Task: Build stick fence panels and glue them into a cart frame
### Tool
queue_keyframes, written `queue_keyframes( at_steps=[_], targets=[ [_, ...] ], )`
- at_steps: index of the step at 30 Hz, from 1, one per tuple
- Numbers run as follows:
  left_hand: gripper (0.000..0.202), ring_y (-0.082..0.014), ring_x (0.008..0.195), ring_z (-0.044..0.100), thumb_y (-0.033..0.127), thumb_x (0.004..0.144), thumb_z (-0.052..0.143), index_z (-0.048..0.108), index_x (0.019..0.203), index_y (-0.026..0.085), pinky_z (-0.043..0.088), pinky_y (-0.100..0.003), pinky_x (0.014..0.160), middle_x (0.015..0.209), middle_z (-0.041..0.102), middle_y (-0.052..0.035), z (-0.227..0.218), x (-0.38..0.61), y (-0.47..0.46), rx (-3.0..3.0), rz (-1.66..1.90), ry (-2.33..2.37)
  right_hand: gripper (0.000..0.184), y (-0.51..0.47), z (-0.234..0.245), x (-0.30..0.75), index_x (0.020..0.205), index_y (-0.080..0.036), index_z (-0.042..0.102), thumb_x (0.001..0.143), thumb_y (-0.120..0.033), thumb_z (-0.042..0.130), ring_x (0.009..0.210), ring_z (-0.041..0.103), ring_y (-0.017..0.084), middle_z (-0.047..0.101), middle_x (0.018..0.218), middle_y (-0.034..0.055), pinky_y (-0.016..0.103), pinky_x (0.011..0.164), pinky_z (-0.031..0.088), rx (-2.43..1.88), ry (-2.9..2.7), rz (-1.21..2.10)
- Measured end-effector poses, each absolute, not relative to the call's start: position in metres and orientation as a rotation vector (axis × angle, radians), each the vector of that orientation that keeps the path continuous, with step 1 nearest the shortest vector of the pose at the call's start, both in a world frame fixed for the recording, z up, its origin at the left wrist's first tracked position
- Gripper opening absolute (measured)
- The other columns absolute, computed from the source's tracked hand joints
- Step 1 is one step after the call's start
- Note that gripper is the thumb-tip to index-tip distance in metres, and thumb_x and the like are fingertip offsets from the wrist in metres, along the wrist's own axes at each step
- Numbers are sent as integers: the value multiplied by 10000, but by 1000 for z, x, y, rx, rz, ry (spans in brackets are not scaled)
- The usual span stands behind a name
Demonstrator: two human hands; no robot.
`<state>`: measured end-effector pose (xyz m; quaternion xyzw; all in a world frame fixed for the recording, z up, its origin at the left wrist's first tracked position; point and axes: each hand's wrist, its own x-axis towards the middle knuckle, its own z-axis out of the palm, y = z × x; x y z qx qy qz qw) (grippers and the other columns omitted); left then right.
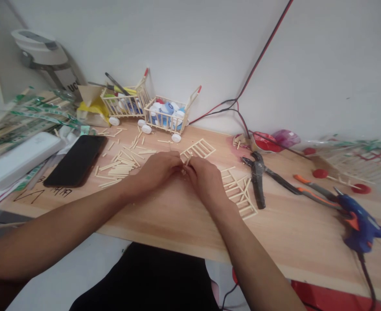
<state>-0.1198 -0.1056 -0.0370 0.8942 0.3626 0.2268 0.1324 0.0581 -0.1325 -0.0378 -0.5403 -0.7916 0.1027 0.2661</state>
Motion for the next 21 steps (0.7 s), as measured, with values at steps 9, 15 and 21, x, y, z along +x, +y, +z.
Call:
queue_keyframes(
  at_steps=[9, 15, 21],
  targets=[
    [234, -161, 860, 564, 236, 932, 425, 652, 947, 181, 430, -288, 782, 922, 631, -38, -35, -119, -107, 2571, 696, 1030, 146, -135, -37, 58, 780, -207, 585, 891, -284, 529, 691, 560, 169, 637, 736, 25, 267, 630, 365, -1425, -2123, 207],
    [185, -166, 823, 576, 196, 902, 452, 632, 880, 157, 425, -289, 744, 875, 645, -36, -34, -120, -107, 2496, 747, 1072, 136, -136, -34, 59, 823, -210, 604, 892, -294, 521, 672, 578, 161, 650, 728, 17, 258, 617, 372, -1440, -2036, 262],
    [168, -176, 842, 592, 166, 864, 493, 662, 863, 163, 434, -305, 771, 875, 663, -32, -38, -120, -103, 2486, 733, 1099, 147, -136, -32, 58, 793, -218, 602, 895, -256, 504, 703, 600, 170, 666, 742, 22, 259, 634, 381, -1433, -2043, 273]
  ],
)
